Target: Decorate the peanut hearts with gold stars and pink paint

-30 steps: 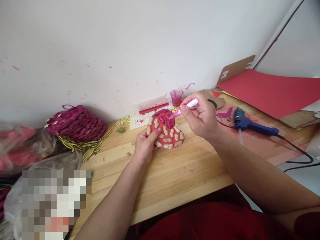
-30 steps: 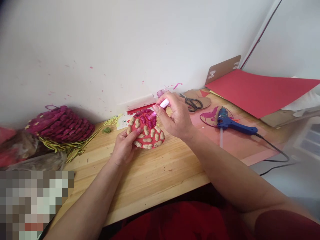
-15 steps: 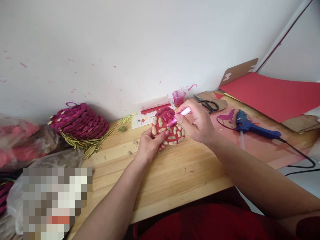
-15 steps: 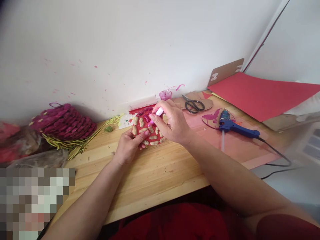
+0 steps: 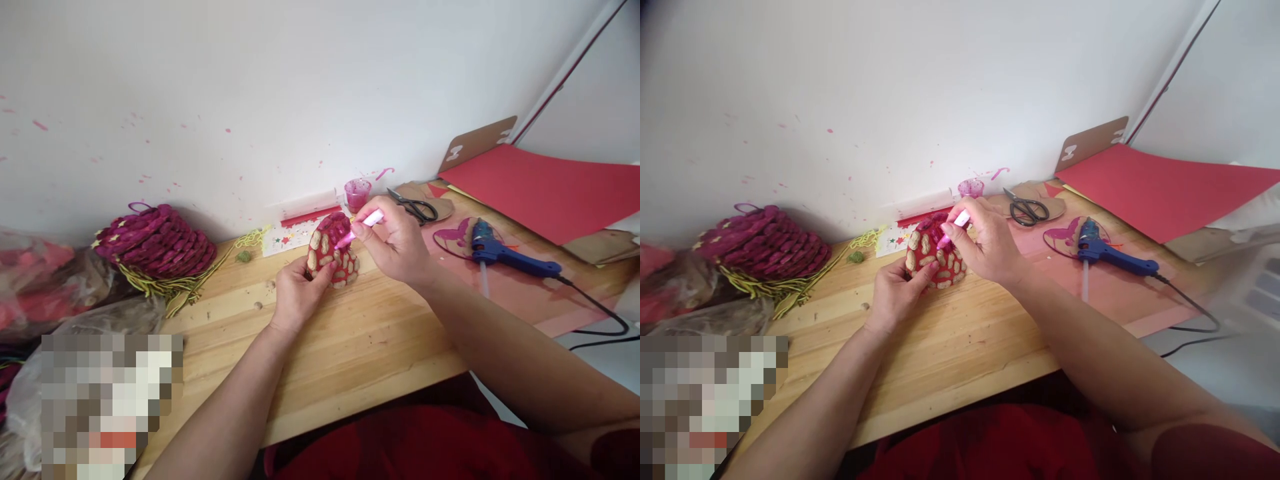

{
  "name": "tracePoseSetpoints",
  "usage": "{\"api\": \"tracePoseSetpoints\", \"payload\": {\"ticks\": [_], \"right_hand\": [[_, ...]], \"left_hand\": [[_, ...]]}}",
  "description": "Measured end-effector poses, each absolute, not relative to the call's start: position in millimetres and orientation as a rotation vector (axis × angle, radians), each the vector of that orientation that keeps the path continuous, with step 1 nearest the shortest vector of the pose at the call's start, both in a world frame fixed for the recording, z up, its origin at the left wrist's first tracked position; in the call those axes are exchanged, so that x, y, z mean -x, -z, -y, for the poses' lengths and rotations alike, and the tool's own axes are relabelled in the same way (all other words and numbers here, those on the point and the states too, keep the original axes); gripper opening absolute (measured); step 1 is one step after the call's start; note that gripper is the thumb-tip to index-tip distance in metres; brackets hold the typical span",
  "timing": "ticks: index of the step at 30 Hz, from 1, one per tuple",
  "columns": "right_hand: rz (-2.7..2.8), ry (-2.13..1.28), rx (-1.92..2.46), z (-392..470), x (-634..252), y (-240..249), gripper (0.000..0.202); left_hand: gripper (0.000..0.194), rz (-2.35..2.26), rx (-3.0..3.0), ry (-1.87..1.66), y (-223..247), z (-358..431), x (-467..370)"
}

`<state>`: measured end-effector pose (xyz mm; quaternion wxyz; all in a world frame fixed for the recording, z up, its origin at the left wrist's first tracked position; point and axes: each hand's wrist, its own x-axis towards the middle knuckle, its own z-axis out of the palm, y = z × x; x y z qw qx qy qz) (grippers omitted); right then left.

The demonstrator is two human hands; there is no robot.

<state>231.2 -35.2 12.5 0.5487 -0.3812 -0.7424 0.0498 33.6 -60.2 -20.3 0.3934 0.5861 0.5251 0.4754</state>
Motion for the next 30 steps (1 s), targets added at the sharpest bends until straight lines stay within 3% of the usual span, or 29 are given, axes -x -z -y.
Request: {"api": "tracePoseSetpoints", "payload": {"ticks": [6,30], "right_hand": [[1.698,-0.243,0.862,33.9,-230.6,-11.8,0.012],[1.915,-0.143,0.875,36.1,-227.2,-11.5,0.010]], "left_hand": [[0.032,-1.332,-1.483,-1.188,20.6,58.5,-32.3],[0.034,-1.355,-1.426,-1.148,24.1,54.4,-29.8]]}}
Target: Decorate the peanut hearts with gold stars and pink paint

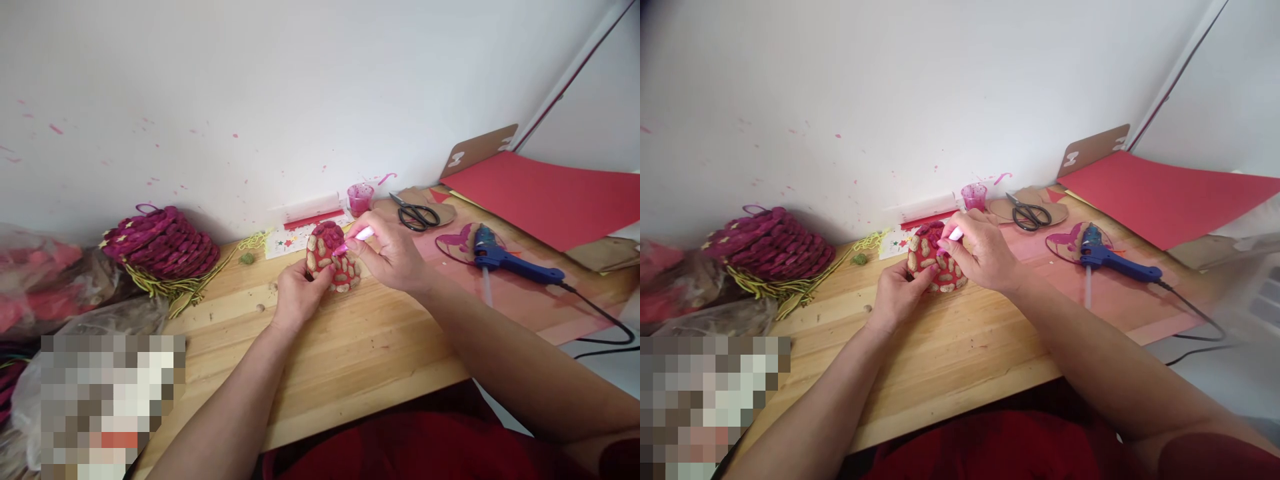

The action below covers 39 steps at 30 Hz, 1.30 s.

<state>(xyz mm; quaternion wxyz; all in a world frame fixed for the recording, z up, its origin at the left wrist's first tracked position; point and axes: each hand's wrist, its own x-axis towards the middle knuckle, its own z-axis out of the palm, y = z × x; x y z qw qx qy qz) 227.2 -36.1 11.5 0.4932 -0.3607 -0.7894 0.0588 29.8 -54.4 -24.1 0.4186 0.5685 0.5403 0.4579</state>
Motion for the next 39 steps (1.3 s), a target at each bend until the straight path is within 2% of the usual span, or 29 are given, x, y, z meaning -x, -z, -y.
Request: {"api": "tracePoseSetpoints", "payload": {"ticks": [9,18,32,39], "right_hand": [[1.954,-0.109,0.855,38.5,-223.6,-10.5,0.007],[1.947,-0.060,0.814,38.1,-220.4,-7.3,0.008],[2.026,-0.090,0.759,42.8,-217.5,-7.1,0.009],[1.984,-0.027,0.792,42.2,-218.7,-8.3,0.007]], "left_hand": [[0.033,-1.365,-1.441,-1.131,22.1,54.2,-29.4],[0.049,-1.303,-1.282,-1.149,24.8,53.1,-31.1],[0.045,-1.359,-1.345,-1.215,23.0,53.0,-30.0],[0.041,-1.467,-1.614,-1.204,23.5,56.7,-30.5]]}}
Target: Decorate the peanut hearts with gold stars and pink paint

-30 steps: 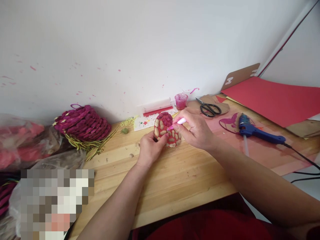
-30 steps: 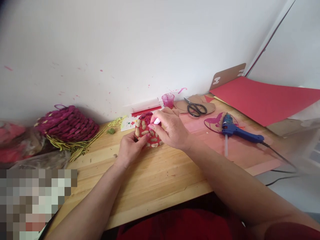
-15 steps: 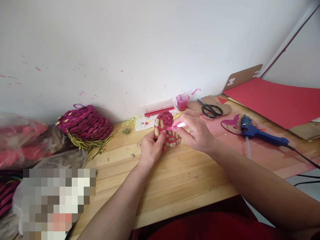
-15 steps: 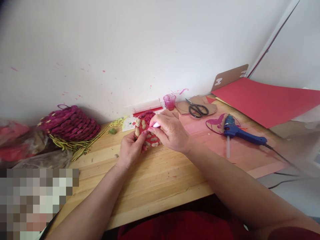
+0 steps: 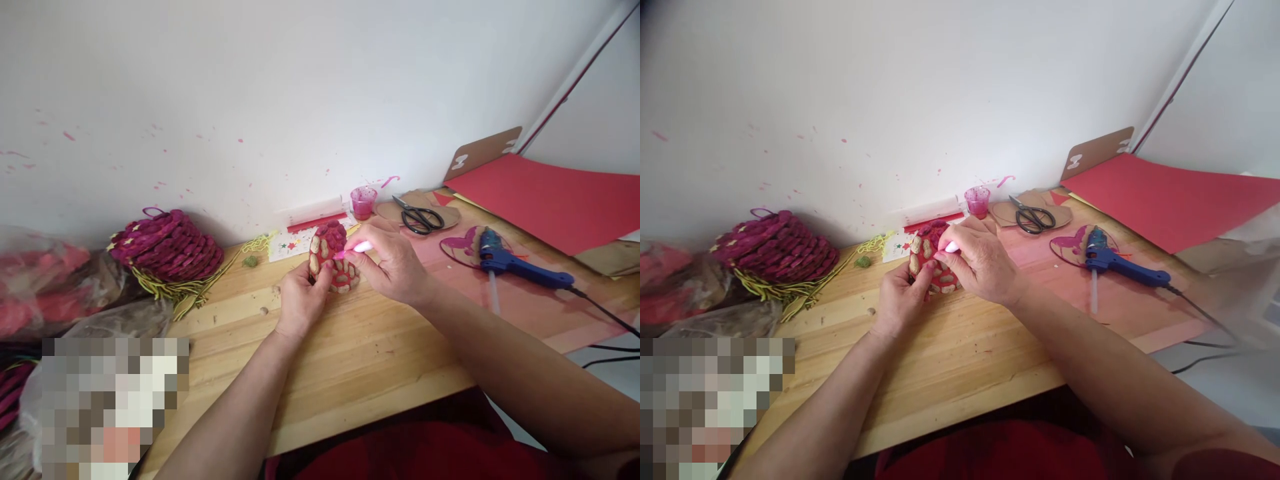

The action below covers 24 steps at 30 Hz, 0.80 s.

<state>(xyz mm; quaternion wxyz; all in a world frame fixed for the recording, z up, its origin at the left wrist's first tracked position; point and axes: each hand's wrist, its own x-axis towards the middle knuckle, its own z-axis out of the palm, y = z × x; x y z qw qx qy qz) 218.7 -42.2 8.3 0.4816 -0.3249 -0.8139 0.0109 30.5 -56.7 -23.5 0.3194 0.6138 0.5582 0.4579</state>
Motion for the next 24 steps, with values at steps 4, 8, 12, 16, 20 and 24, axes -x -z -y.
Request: {"api": "tracePoseSetpoints", "payload": {"ticks": [4,8,12,16,20,24], "right_hand": [[2.037,-0.006,0.788,43.8,-218.7,-9.1,0.010],[2.009,-0.054,0.782,44.8,-218.8,-11.1,0.011],[1.903,-0.211,0.819,40.6,-221.5,-11.2,0.010],[1.774,-0.213,0.877,35.8,-226.2,-11.8,0.011],[1.770,-0.339,0.848,34.5,-228.0,-13.4,0.019],[1.671,-0.443,0.839,30.9,-229.2,-9.2,0.023]], "left_hand": [[0.039,-1.480,-1.609,-1.232,27.9,54.2,-29.5],[0.036,-1.448,-1.493,-1.271,32.0,50.2,-26.9],[0.040,-1.381,-1.392,-1.273,31.1,50.0,-27.9],[0.042,-1.302,-1.246,-1.292,28.2,50.7,-30.6],[0.043,-1.253,-1.103,-1.304,27.5,48.8,-31.4],[0.042,-1.180,-0.977,-1.293,28.6,45.5,-31.7]]}}
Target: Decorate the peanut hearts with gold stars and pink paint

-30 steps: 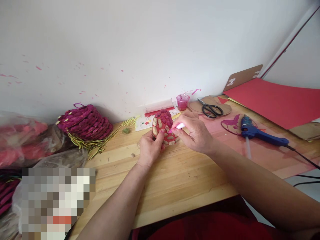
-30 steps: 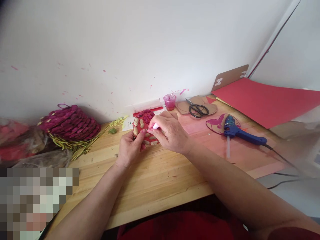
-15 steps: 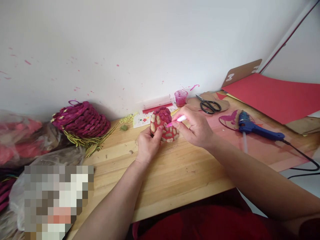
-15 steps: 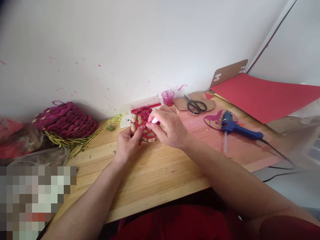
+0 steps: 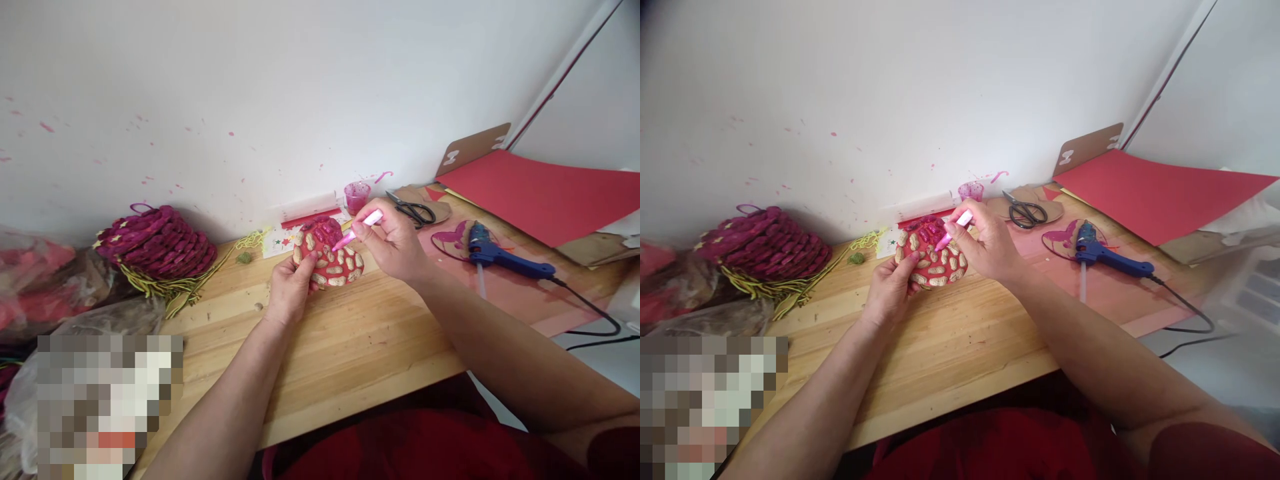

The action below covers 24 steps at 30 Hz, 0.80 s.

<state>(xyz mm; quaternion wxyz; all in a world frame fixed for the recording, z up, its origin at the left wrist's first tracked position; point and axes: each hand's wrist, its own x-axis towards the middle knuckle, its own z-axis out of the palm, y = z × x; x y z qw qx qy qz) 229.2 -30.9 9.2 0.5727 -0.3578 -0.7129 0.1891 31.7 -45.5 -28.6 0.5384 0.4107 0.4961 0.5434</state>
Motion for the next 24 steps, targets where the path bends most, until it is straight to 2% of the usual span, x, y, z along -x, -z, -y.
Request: {"api": "tracePoseSetpoints", "payload": {"ticks": [5,14,21,24], "right_hand": [[1.609,-0.689,0.815,25.8,-233.3,-3.3,0.029],[1.587,-0.712,0.847,26.0,-232.6,-3.1,0.033],[1.326,-0.477,0.948,1.6,-248.8,-3.2,0.038],[1.310,-0.270,1.195,-24.5,-263.3,-23.5,0.027]], "left_hand": [[0.044,-1.139,-0.947,-1.241,28.7,45.4,-31.8],[0.049,-1.119,-1.043,-1.188,26.4,49.7,-33.2],[0.050,-1.202,-0.977,-1.232,29.1,46.5,-32.9],[0.051,-1.215,-0.932,-1.243,31.2,44.9,-33.2]]}}
